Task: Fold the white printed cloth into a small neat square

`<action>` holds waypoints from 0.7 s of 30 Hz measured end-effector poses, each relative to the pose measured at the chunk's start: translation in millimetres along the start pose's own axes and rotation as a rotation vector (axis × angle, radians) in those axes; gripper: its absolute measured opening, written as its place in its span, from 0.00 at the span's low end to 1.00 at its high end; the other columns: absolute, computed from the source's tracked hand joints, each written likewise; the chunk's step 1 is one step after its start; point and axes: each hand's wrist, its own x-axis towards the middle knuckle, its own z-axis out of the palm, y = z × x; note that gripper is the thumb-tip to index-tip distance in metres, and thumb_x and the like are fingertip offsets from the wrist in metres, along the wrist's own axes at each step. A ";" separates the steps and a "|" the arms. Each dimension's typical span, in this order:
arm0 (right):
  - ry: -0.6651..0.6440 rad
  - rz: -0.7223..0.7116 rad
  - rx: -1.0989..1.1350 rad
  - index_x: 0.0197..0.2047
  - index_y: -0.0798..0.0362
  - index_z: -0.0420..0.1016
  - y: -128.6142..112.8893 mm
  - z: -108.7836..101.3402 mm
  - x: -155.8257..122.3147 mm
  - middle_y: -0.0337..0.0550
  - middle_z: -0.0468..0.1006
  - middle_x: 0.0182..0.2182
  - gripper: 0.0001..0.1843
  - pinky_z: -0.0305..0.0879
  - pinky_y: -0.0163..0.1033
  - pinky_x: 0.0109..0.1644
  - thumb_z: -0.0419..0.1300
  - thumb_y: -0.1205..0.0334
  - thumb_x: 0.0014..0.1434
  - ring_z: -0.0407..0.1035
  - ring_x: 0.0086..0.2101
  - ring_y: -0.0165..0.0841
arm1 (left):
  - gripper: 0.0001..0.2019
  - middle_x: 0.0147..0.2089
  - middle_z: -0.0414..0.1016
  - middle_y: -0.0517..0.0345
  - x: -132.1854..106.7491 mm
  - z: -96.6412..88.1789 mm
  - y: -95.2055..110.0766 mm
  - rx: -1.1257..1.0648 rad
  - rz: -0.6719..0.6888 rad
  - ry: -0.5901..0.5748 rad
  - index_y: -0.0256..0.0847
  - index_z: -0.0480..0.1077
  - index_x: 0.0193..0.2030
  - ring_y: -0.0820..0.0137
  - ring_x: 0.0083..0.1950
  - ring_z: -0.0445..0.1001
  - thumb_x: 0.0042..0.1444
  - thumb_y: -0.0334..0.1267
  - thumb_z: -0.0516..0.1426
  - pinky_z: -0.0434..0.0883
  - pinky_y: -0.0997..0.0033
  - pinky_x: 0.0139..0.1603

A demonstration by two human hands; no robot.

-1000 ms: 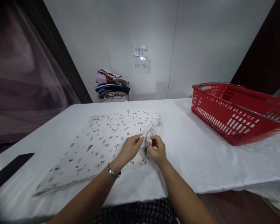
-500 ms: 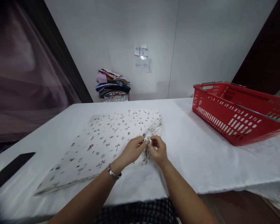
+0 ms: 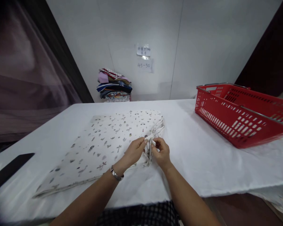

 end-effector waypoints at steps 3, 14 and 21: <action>-0.033 -0.026 -0.024 0.39 0.51 0.67 -1.2 0.1 0.6 0.38 0.69 0.29 0.07 0.65 0.34 0.31 0.57 0.64 0.56 0.65 0.28 0.29 | 0.15 0.24 0.60 0.64 -1.1 1.8 3.6 0.083 0.041 0.025 0.40 0.57 0.23 0.74 0.28 0.60 0.61 0.40 0.44 0.56 0.73 0.29; -0.044 0.090 0.060 0.36 0.53 0.71 -5.2 -0.7 3.7 0.39 0.70 0.28 0.07 0.64 0.36 0.32 0.61 0.61 0.53 0.65 0.28 0.30 | 0.18 0.21 0.57 0.66 1.0 2.5 -6.6 -0.126 -0.082 0.039 0.40 0.60 0.23 0.75 0.26 0.59 0.59 0.47 0.46 0.56 0.74 0.27; 0.241 0.208 0.141 0.35 0.53 0.70 -1.1 -1.7 8.2 0.35 0.68 0.24 0.10 0.61 0.33 0.28 0.63 0.59 0.50 0.61 0.24 0.27 | 0.18 0.22 0.60 0.65 -0.9 -4.2 0.9 -0.040 -0.065 0.139 0.40 0.61 0.23 0.75 0.26 0.60 0.60 0.47 0.45 0.56 0.74 0.27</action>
